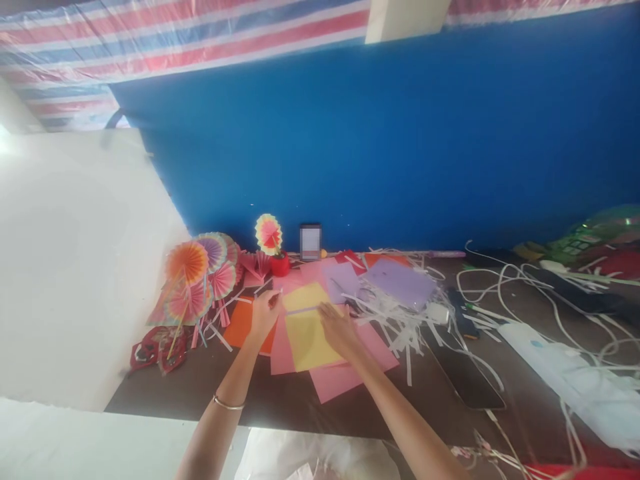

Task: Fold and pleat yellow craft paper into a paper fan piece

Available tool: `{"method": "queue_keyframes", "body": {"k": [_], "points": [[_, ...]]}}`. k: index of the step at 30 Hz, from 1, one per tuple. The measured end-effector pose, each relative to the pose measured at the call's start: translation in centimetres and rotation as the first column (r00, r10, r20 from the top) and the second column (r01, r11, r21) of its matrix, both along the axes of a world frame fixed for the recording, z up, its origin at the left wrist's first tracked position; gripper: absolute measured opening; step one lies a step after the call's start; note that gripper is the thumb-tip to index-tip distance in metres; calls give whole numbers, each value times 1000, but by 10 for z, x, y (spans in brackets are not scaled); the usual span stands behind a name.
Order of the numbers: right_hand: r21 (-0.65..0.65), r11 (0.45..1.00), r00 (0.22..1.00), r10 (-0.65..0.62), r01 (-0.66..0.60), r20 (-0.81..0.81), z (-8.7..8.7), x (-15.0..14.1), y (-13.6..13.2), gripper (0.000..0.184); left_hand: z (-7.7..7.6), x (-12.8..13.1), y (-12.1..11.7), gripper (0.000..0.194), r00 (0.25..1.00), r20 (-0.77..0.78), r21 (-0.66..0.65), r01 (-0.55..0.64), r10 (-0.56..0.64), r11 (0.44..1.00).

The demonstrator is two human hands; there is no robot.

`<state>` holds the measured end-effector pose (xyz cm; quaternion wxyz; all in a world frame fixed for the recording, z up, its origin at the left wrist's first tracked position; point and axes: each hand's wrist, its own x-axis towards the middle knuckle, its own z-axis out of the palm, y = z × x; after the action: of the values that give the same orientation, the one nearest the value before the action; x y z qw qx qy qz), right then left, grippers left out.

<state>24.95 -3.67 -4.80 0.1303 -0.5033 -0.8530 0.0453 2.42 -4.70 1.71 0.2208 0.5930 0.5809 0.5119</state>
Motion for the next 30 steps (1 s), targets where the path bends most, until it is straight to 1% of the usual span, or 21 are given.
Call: {"method": "queue_keyframes", "body": {"k": [1, 2, 4, 6, 7, 8, 10, 13, 15, 17, 18, 19, 20, 22, 24, 26, 27, 28, 30], "points": [[1, 1000, 1000, 5, -5, 18, 1, 0, 1, 55, 5, 1, 2, 18, 984, 178, -16, -8, 11, 1000], [8, 1000, 999, 5, -6, 32, 3, -1, 2, 58, 8, 2, 4, 21, 937, 350, -41, 10, 5, 999], [32, 999, 999, -3, 2, 42, 7, -5, -1, 57, 10, 5, 9, 25, 785, 620, -84, 62, 3, 995], [54, 998, 999, -20, 19, 26, 9, -11, -8, 49, 3, 9, 13, 27, 639, 769, -119, 107, 24, 987], [54, 998, 999, -34, 33, 15, 8, -14, -13, 46, -4, 11, 14, 27, 589, 807, -140, 117, 45, 983], [49, 997, 998, -56, 56, 3, 7, -17, -17, 43, -11, 12, 15, 27, 556, 829, -157, 131, 59, 979], [27, 996, 997, -80, 80, 2, 5, -20, -24, 48, -26, 15, 13, 26, 524, 848, -184, 164, 73, 969], [-16, 1000, 1000, -10, 10, 10, 4, -16, -23, 53, -44, 17, 10, 24, 498, 864, -214, 227, 75, 950], [-77, 996, 999, 52, -52, 2, 7, -12, -18, 53, -50, 16, 8, 24, 457, 887, -206, 267, 65, 941], [-145, 985, 995, 85, -92, -48, 12, -9, -11, 52, -52, 16, 9, 25, 412, 909, -189, 271, 64, 944], [-163, 981, 991, 84, -101, -108, 14, -7, -8, 52, -52, 16, 9, 26, 399, 915, -182, 260, 67, 948], [-176, 978, 976, 69, -107, -206, 16, -7, -6, 50, -52, 16, 9, 26, 396, 915, -179, 245, 70, 953], [-187, 976, 945, 43, -108, -323, 17, -6, -5, 49, -52, 16, 9, 27, 402, 913, -175, 230, 70, 957], [-212, 971, 850, -20, -109, -527, 18, -4, -5, 45, -52, 17, 8, 27, 421, 904, -169, 194, 74, 966], [-272, 947, 737, -61, -170, -673, 18, -2, -6, 38, -52, 18, 7, 26, 435, 896, -177, 163, 90, 971], [-327, 906, 615, -101, -267, -782, 17, 0, -8, 36, -52, 20, 5, 26, 452, 886, -193, 150, 106, 970], [-348, 886, 540, -140, -305, -830, 17, 0, -9, 36, -51, 21, 5, 26, 462, 880, -202, 147, 113, 968], [-365, 874, 469, -188, -320, -863, 17, 0, -9, 36, -50, 22, 4, 26, 474, 873, -209, 147, 116, 967], [-402, 876, 363, -294, -267, -884, 17, 0, -8, 38, -46, 24, 1, 27, 499, 858, -227, 156, 122, 961]]}}
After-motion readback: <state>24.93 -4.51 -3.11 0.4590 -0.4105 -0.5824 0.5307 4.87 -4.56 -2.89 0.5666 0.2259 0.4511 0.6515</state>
